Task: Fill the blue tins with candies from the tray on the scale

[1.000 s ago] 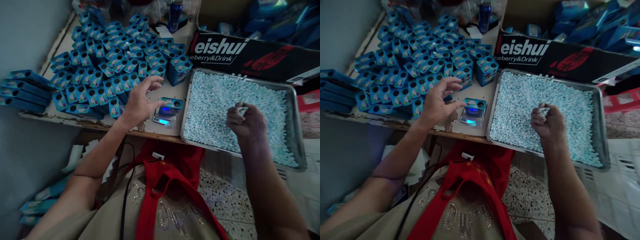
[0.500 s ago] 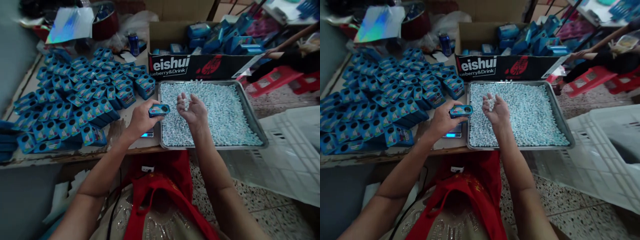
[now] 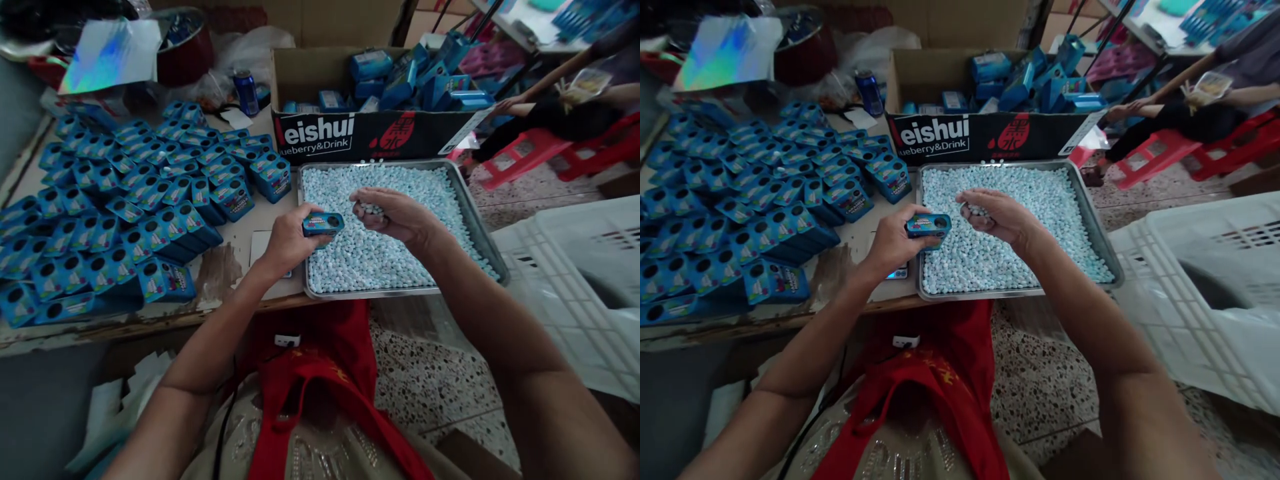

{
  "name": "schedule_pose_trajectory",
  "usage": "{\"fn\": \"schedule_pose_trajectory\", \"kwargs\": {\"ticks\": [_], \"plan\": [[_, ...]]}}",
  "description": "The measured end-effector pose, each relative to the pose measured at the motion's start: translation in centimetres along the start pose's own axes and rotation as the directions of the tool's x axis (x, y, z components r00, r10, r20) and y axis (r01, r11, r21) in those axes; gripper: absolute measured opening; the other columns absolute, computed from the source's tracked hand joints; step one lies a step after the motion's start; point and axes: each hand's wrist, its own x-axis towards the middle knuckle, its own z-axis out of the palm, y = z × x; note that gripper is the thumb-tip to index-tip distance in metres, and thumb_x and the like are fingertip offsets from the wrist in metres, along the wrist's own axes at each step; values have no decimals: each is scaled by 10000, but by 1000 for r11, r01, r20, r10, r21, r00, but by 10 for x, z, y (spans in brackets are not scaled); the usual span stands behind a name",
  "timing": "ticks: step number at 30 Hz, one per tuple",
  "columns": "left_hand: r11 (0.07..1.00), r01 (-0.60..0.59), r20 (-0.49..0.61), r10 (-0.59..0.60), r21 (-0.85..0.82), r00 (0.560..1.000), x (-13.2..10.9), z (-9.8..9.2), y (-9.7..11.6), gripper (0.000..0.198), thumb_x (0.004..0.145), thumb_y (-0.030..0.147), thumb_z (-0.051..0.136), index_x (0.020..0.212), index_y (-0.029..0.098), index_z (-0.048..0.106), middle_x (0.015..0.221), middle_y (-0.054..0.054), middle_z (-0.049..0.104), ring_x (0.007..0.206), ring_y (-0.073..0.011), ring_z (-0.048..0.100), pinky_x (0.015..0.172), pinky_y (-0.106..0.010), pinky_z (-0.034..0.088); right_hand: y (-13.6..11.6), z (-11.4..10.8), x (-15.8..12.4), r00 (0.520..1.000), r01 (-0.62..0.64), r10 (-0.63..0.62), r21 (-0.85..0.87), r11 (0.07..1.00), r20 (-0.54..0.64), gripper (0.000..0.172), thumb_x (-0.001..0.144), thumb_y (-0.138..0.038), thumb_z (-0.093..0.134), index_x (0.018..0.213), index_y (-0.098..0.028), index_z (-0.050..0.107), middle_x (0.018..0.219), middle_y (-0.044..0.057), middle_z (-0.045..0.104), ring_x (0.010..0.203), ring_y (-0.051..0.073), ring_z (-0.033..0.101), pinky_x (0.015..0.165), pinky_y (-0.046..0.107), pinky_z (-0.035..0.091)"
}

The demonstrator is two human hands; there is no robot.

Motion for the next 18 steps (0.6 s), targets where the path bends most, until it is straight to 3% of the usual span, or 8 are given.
{"fn": "schedule_pose_trajectory", "kwargs": {"ticks": [3, 5, 7, 10, 12, 14, 16, 18], "plan": [[999, -29, 15, 29, -20, 999, 2, 7, 1, 512, 780, 160, 1034, 1220, 246, 787, 1087, -21, 848, 1013, -275, 820, 906, -363, 638, -10, -1, -3, 996, -89, 89, 48, 995, 17, 281, 938, -486, 794, 977, -228, 691, 799, 11, 631, 550, 100, 352, 468, 238, 257], [999, -47, 25, 47, -21, 999, 4, 10, 3, 487, 787, 157, 1031, 1200, 254, 790, 1095, -26, 847, 1036, -283, 819, 936, -373, 639, -13, 0, -6, 994, -100, 100, 0, 995, 52, 243, 879, -436, 785, 971, -224, 709, 797, 21, 640, 560, 109, 361, 474, 253, 267], [998, -60, 35, 61, -19, 998, 6, 13, 4, 463, 797, 153, 1020, 1185, 259, 791, 1108, -27, 845, 1053, -288, 818, 951, -378, 635, -14, 2, -9, 996, -44, 52, -114, 993, 67, 224, 834, -404, 816, 956, -233, 740, 771, 22, 633, 568, 118, 361, 483, 270, 249], [997, -76, 50, 77, -23, 996, 9, 16, 5, 436, 809, 153, 993, 1177, 259, 785, 1123, -21, 845, 1064, -286, 815, 943, -371, 625, -16, 7, -12, 996, 64, -35, -368, 928, 84, 179, 897, -421, 800, 953, -256, 762, 706, 7, 595, 574, 139, 386, 512, 289, 261], [996, -85, 57, 87, -38, 995, 9, 18, 4, 433, 812, 150, 975, 1185, 255, 781, 1131, -19, 844, 1065, -281, 810, 939, -365, 618, -19, 10, -14, 992, 123, -78, -576, 808, 102, 129, 939, -390, 756, 957, -263, 764, 683, -4, 589, 590, 155, 437, 552, 304, 308], [994, -87, 57, 90, -64, 994, 8, 20, 4, 437, 819, 138, 957, 1203, 249, 780, 1144, -21, 841, 1065, -274, 804, 953, -364, 611, -23, 13, -17, 983, 180, -138, -764, 619, 120, 71, 951, -309, 712, 961, -267, 768, 688, -11, 604, 628, 170, 499, 616, 320, 361], [992, -81, 62, 86, -92, 994, 7, 22, 5, 431, 828, 123, 943, 1209, 241, 781, 1157, -25, 839, 1065, -268, 798, 969, -369, 604, -25, 16, -20, 972, 216, -184, -871, 441, 148, 116, 959, -250, 668, 981, -270, 780, 701, -14, 618, 671, 185, 554, 680, 335, 395], [991, -69, 66, 77, -113, 995, 6, 23, 5, 426, 829, 104, 938, 1205, 230, 781, 1165, -32, 838, 1066, -266, 795, 972, -371, 598, -25, 17, -23, 968, 221, -192, -912, 346, 162, 152, 974, -238, 643, 1012, -272, 786, 710, -13, 626, 693, 196, 586, 711, 343, 412]]}}
